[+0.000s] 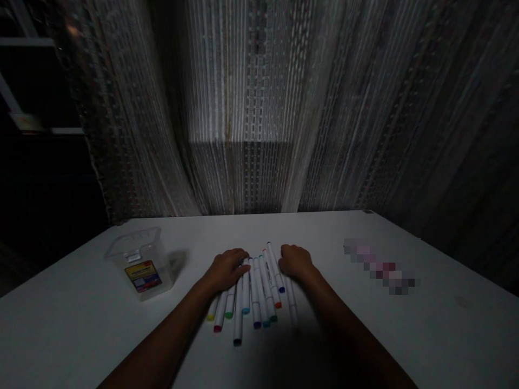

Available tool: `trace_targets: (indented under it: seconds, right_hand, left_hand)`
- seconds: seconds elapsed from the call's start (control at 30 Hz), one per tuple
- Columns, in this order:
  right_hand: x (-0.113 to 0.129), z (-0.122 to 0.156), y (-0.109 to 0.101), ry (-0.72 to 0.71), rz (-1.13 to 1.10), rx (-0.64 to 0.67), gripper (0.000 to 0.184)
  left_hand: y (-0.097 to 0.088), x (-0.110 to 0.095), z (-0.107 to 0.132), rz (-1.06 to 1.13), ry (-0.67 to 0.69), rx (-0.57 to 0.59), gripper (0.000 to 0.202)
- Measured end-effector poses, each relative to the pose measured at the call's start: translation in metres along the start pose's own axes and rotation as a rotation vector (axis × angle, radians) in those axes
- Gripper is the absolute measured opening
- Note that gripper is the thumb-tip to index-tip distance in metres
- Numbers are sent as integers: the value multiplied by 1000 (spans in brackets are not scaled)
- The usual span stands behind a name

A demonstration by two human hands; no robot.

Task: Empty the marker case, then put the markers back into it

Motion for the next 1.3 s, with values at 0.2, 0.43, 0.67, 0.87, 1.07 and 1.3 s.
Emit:
trace_targets:
  seconds: [0.2, 0.43, 0.67, 0.87, 1.07, 1.3]
  right_hand:
    - [2, -3, -7, 8, 17, -134, 31]
    - [4, 0, -6, -22, -13, -71, 27]
    - [7, -2, -7, -28, -16, -145, 30]
    - [47, 4, -18, -189, -103, -227, 52]
    - [110, 12, 13, -469, -191, -82, 72]
    - [88, 5, 23, -418, -191, 26, 74]
  left_hand:
    - [-1, -2, 1, 1, -10, -3, 33]
    - [-16, 11, -1, 16, -88, -70, 39]
    - [-38, 49, -4, -34, -273, -92, 38]
    - [-40, 73, -2, -15, -377, -74, 46]
    - [-25, 66, -5, 48, -336, -70, 44]
    - [-12, 52, -10, 161, -305, -115, 39]
Point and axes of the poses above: each hand's wrist, its own z-axis away from the middle knuckle, its own y-axis out of the palm, x = y × z, the point moved 10 cm from there along -z, towards the middle knuckle, and after that the axes turned 15 degrees about -y, right-handed, at the moved point
